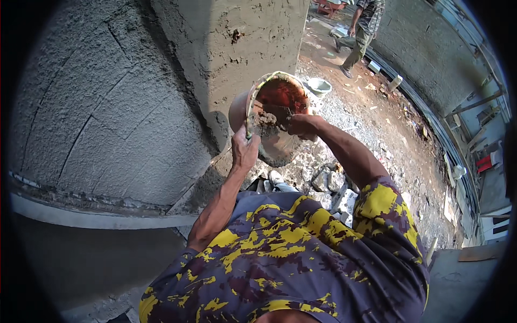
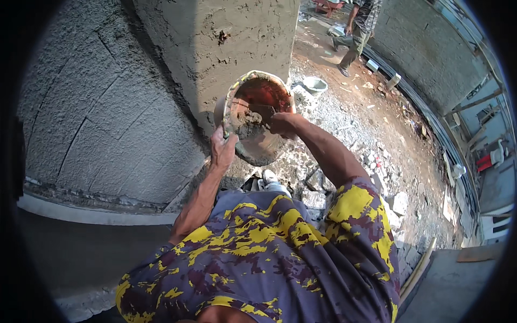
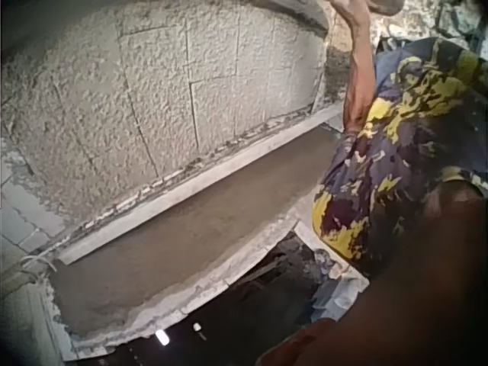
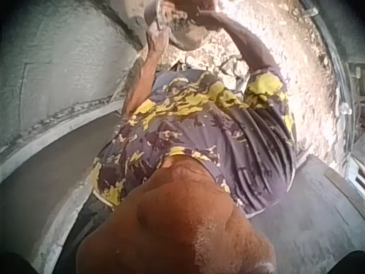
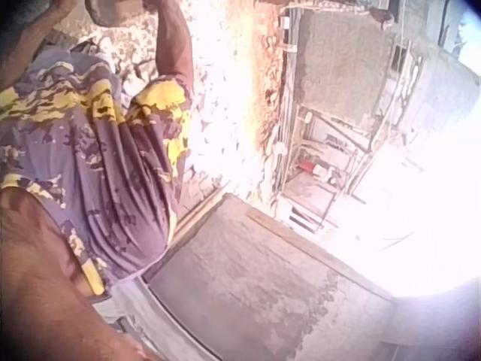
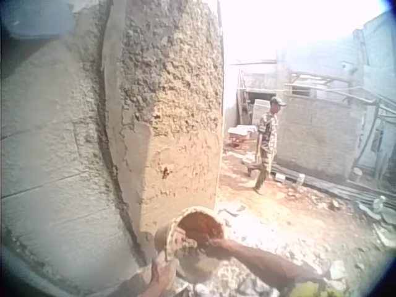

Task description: The person plasters a wall by scooping mortar from a bucket and smoothing it onto the surface with a trowel. They pour water into the bucket from a cup, mix the mortar with the trowel, and apply more mortar onto the wall.

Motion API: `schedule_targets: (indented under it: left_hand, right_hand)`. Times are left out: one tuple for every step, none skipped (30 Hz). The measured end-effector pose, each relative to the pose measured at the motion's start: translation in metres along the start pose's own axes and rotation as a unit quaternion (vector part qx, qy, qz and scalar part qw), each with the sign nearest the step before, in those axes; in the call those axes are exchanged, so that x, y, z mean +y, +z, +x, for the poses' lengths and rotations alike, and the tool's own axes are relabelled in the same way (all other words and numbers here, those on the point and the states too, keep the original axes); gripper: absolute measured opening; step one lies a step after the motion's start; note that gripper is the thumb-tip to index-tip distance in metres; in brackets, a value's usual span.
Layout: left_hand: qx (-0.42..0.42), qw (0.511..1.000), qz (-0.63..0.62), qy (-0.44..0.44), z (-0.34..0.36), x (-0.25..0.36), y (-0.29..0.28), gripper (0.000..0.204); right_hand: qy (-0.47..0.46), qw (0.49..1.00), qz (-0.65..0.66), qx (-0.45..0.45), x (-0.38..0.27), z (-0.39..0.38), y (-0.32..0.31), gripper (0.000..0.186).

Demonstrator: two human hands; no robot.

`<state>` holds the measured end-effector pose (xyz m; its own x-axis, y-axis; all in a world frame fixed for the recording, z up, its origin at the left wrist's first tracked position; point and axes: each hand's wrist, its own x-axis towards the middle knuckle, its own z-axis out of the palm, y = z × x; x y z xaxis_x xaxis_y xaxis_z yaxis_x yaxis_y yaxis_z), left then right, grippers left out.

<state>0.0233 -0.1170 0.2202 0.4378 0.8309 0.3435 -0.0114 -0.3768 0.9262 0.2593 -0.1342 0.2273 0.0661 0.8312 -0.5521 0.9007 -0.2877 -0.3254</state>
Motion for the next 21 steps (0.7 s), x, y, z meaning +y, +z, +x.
schedule_targets:
  left_hand:
    - [-0.031,0.999,-0.008,0.039,-0.013,0.002,0.004,0.035]
    - [-0.035,0.996,-0.006,0.076,-0.021,-0.011,-0.009,0.036]
    - [-0.069,0.997,-0.014,0.021,-0.035,-0.007,-0.018,0.042]
    - [-0.068,0.993,0.029,0.086,-0.043,-0.003,-0.025,0.05]
    - [-0.093,0.993,0.022,0.066,-0.051,0.002,-0.031,0.052]
    - [-0.118,0.992,0.015,0.046,-0.058,0.008,-0.037,0.054]
    - [-0.144,0.988,0.02,-0.056,-0.067,0.013,-0.05,0.052]
    - [-0.115,0.992,-0.023,-0.042,-0.073,0.012,-0.056,0.047]
    - [-0.103,0.994,-0.023,-0.017,-0.075,0.012,-0.061,0.047]
    - [-0.091,0.996,-0.021,0.0,-0.081,0.007,-0.07,0.047]
    - [-0.088,0.996,-0.018,-0.001,-0.078,-0.014,-0.077,0.047]
    - [-0.081,0.995,-0.037,-0.052,-0.082,-0.046,-0.089,0.051]
    - [-0.079,0.99,-0.056,-0.099,-0.083,-0.061,-0.1,0.054]
    - [-0.069,0.991,-0.046,-0.102,-0.085,-0.053,-0.1,0.054]
    - [0.004,0.977,-0.162,-0.139,-0.087,-0.037,-0.09,0.05]
    - [0.08,0.943,-0.278,-0.165,-0.088,-0.026,-0.08,0.046]
    - [0.087,0.934,-0.311,-0.154,-0.085,-0.038,-0.076,0.047]
    - [0.095,0.923,-0.343,-0.147,-0.088,-0.053,-0.073,0.048]
    - [0.096,0.929,-0.329,-0.14,-0.088,-0.047,-0.065,0.047]
    - [0.093,0.935,-0.316,-0.131,-0.082,-0.041,-0.058,0.046]
    - [0.079,0.939,-0.291,-0.164,-0.08,-0.035,-0.054,0.048]
  right_hand:
    - [-0.073,0.995,0.044,-0.042,0.045,0.01,0.022,0.03]
    - [0.0,0.986,0.152,-0.07,0.028,-0.004,0.04,0.026]
    - [-0.009,0.968,0.238,-0.079,0.026,-0.008,0.067,0.028]
    - [-0.02,0.93,0.356,-0.095,0.025,-0.013,0.091,0.03]
    - [-0.072,0.888,0.436,-0.127,0.025,-0.013,0.12,0.025]
    - [-0.115,0.806,0.522,-0.254,0.027,0.002,0.15,0.018]
    - [-0.14,0.716,0.627,-0.271,0.01,0.0,0.174,0.014]
    - [-0.155,0.66,0.674,-0.292,-0.018,-0.017,0.177,0.018]
    - [-0.151,0.644,0.699,-0.272,-0.032,-0.014,0.189,0.021]
    - [-0.149,0.585,0.746,-0.283,-0.049,-0.018,0.197,0.024]
    - [-0.137,0.54,0.782,-0.28,-0.056,-0.017,0.191,0.025]
    - [-0.121,0.494,0.811,-0.29,-0.073,-0.022,0.186,0.026]
    - [-0.121,0.4,0.849,-0.325,-0.082,-0.023,0.184,0.027]
    - [-0.167,0.358,0.861,-0.321,-0.085,-0.021,0.182,0.029]
    - [-0.191,0.308,0.879,-0.31,-0.097,-0.032,0.167,0.03]
    - [-0.214,0.26,0.893,-0.298,-0.104,-0.042,0.146,0.031]
    - [-0.199,0.238,0.908,-0.282,-0.098,-0.037,0.133,0.032]
    - [-0.179,0.213,0.922,-0.267,-0.089,-0.034,0.124,0.032]
    - [-0.124,0.308,0.913,-0.236,-0.081,-0.041,0.112,0.031]
    - [-0.074,0.4,0.892,-0.199,-0.072,-0.048,0.104,0.031]
    - [-0.043,0.579,0.801,-0.148,-0.049,-0.045,0.11,0.03]
